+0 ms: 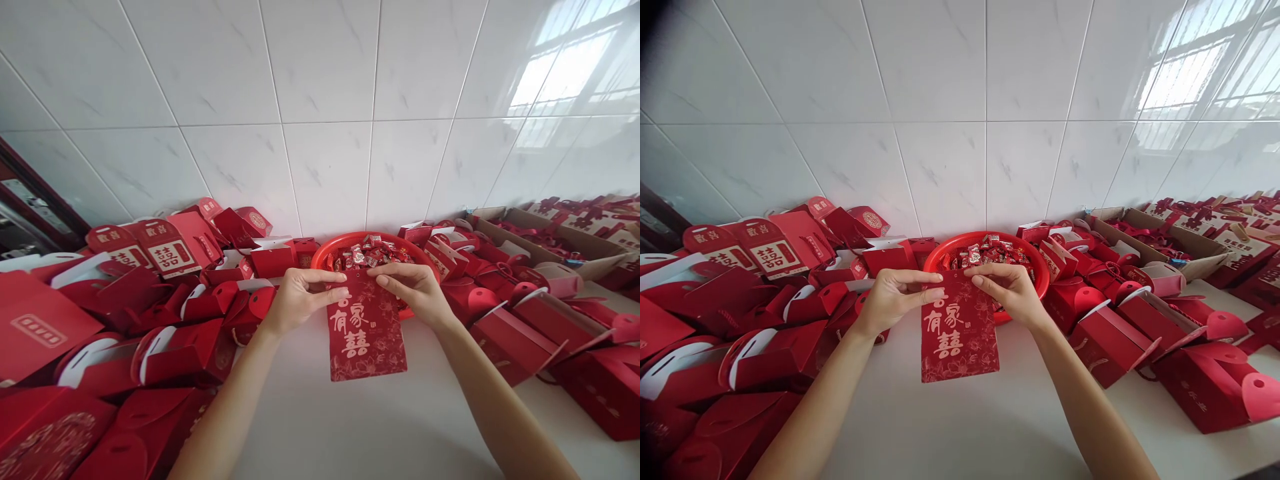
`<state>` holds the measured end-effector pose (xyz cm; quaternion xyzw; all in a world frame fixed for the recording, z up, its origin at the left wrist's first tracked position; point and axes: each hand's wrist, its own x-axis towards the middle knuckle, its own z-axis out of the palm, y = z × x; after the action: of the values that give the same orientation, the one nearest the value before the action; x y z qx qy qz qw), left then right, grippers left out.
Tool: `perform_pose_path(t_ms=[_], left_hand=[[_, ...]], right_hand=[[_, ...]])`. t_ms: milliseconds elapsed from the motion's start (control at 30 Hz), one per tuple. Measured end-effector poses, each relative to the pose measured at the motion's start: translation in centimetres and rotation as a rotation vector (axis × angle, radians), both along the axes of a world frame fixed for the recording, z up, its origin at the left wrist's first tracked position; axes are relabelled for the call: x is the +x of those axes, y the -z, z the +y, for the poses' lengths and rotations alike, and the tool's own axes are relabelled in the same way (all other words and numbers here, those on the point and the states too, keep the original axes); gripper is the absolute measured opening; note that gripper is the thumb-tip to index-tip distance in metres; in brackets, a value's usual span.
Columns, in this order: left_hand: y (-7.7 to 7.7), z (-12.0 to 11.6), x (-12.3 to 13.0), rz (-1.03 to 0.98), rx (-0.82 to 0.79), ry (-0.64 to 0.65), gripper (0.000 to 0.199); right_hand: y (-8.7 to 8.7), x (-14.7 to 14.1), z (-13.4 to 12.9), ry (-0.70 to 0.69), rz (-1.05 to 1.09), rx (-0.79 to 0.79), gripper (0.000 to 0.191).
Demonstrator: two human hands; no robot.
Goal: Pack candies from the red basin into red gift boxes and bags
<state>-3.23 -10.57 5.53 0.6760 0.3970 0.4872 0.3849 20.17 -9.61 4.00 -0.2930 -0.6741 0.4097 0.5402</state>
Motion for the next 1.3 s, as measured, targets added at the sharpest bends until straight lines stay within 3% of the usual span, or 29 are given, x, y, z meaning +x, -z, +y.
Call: perform_pose_path(t_ms=[133,267,367,600,867,1100,1200,1300], left_hand=[[-0.1,-0.3,0.0,0.020,0.003,0.013,0.029],[-0.3,-0.3,0.0,0.054,0.040,0.020,0.034],[-0.5,-0.4,0.0,0.078,0.068,-0.024,0.042],[-0.6,-0.7,0.0,0.096,0.087,0.011,0.026],[-1.0,-1.3,0.1,0.011,0.074,0.006,0.025],[-0.9,-1.4,0.4,-0.050,0.063,0.023,0.030],[-1.2,-1.7,0.3,-0.129,0.116,0.060,0.034],[-1.8,-2.1,0.0,-0.169,0.153,0.069,0.027]], right_hand=[[-0.1,-0.2,-0.3,-0.056,-0.035,-0.094,0.043],[-0.3,-0.4,-0.6,-0.120,-0.020,-0.153,0.029],[-0.5,-0.5,-0.8,-0.111,0.011,-0.129,0.028],[-0.6,-0.6,-1.0,-0.129,0.007,-0.063,0.025],[-1.2,-0.3,-1.7,-0.196,-0.058,-0.003,0.025],[-2.7,0.8,-2.8,0.034,-0.219,0.148,0.031],[-4.3,2.6,-4.3,0.222,-0.203,0.211,0.029],[-5.7,5.3,-7.0,0.489,-0.082,0.272,0.021]])
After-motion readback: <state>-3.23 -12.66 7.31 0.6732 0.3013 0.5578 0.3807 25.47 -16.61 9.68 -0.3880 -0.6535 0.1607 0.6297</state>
